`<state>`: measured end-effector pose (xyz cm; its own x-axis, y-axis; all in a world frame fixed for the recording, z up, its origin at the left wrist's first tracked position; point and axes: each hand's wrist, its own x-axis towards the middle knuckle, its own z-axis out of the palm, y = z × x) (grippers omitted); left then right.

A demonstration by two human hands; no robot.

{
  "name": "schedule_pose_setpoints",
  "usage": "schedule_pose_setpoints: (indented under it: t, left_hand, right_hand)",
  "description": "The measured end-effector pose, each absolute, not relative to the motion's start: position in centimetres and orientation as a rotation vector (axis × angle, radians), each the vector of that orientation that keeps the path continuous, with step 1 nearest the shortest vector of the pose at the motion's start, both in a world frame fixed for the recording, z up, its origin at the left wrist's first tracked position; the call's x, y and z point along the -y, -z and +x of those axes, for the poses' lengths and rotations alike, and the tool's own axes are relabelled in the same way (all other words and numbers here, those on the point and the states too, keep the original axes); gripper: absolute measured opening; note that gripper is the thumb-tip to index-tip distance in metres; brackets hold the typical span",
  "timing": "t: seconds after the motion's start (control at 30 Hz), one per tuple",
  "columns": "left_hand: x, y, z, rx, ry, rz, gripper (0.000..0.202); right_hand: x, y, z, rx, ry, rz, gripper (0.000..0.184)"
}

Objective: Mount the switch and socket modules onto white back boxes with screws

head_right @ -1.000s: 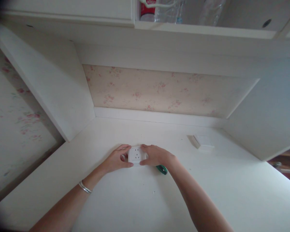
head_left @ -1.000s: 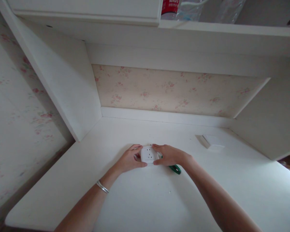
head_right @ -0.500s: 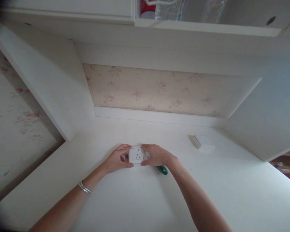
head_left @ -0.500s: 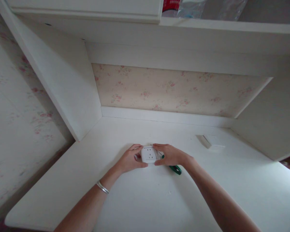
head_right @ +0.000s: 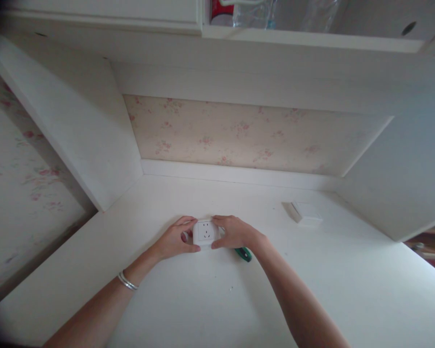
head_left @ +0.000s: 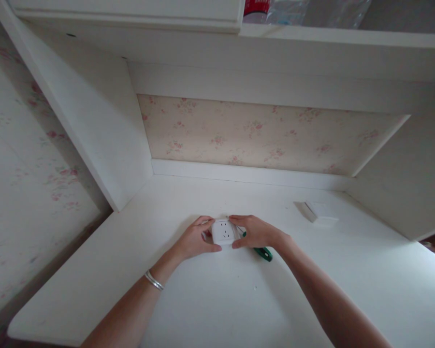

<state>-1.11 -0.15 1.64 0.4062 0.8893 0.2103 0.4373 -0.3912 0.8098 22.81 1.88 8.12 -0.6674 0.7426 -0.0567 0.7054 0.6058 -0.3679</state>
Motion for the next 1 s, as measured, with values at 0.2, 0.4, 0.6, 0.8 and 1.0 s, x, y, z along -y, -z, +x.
schedule_pose_setpoints:
  t: [0.2,0.4,0.6,0.8,1.0]
  left_hand:
    - [0.3,-2.0,-1.0,-1.129,-0.853,1.995,0.077]
    - [0.2,-1.8,-1.0,-1.131,-0.861,2.004,0.075]
    - [0.0,-1.1,-1.1,-1.113,-0.876,1.958,0.079]
    - [0.0,-1.4,-1.0,-1.13,-0.861,1.864,0.084]
    - [0.5,-2.5,-0.8,-1.107,-0.836,1.849,0.07]
  right_hand:
    - [-2.0,-8.2,22.8,2.754,-0.541,-1.237,0.076]
    - [-1.9,-8.4,22.7,2.768,-0.553,-1.252,0.076]
    - [-2.0,-8.3,22.7,2.756,-0.537,-1.255,0.076]
    - [-2.2,-8.6,22.5,2.752,-0.55,-1.251,0.077]
    - [-2.3,-8.7,22.5,2.746,-0.544,-1.224,0.076]
